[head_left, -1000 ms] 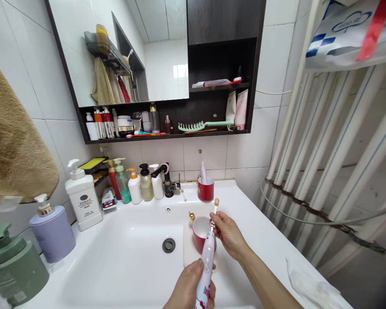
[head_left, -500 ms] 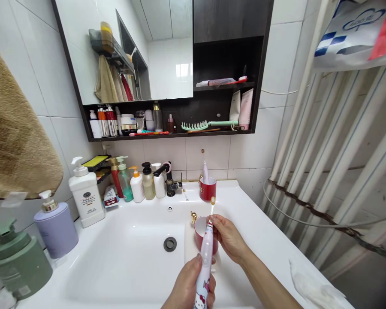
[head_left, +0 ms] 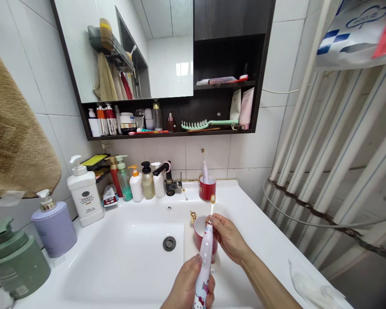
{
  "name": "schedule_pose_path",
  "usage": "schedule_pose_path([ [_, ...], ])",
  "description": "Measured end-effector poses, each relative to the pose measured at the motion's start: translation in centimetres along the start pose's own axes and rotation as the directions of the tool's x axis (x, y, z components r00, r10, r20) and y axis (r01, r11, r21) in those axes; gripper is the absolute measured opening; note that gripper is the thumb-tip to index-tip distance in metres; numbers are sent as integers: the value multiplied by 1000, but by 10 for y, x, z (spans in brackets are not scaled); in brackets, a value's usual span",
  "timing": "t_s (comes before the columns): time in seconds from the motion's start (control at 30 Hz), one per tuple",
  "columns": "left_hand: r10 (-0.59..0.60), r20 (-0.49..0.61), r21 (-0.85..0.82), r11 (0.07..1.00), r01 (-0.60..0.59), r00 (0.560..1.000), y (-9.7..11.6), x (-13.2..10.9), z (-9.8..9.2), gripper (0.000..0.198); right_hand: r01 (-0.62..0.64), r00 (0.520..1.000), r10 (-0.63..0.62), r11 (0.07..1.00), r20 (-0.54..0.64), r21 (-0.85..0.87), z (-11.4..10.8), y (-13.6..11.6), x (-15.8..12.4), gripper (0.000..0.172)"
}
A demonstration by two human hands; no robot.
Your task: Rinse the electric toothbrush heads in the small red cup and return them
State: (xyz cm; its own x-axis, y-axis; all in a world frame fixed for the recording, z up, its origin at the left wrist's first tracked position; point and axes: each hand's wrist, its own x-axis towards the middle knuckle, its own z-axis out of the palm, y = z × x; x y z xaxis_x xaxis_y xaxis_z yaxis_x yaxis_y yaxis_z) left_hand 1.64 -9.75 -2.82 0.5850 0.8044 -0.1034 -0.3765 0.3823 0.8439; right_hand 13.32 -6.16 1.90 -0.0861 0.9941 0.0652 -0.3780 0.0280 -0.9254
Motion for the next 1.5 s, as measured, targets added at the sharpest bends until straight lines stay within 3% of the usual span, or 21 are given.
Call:
schedule_pose_path([
  [0.4,58,-92,119,992,-47,994,3,0,4,50,32,999,-36,994,-38,-101,4,6,1,23],
  [0.57,29,-60,95,995,-23,998,2,0,3,51,60,997,-67,986,-43,-155,9,7,-1,28],
  [0.77,147,-61,204,970,-132,987,0,3,1,38,100,990,-116,979,-82,-181,10,4,-2,27],
  [0.97,90,-3,98,991,-89,996,6,0,6,41,123,985,-144,974,-95,-191,8,6,-1,27],
  [1.2,136,-21,172,976,-130,991,2,3,1,36,148,973,-177,970,-149,-191,8,8,-1,26],
  [1.3,166,-50,225,963,-151,985,5,6,0,36,122,987,-137,979,-82,-163,10,7,-5,23],
  [1.4,222,-75,290,938,-191,972,15,8,5,36,153,988,-145,955,52,-255,12,5,-9,24],
  [1.5,284,-90,496,844,-204,955,30,14,12,40,187,982,-166,909,89,-373,13,-3,-9,23],
])
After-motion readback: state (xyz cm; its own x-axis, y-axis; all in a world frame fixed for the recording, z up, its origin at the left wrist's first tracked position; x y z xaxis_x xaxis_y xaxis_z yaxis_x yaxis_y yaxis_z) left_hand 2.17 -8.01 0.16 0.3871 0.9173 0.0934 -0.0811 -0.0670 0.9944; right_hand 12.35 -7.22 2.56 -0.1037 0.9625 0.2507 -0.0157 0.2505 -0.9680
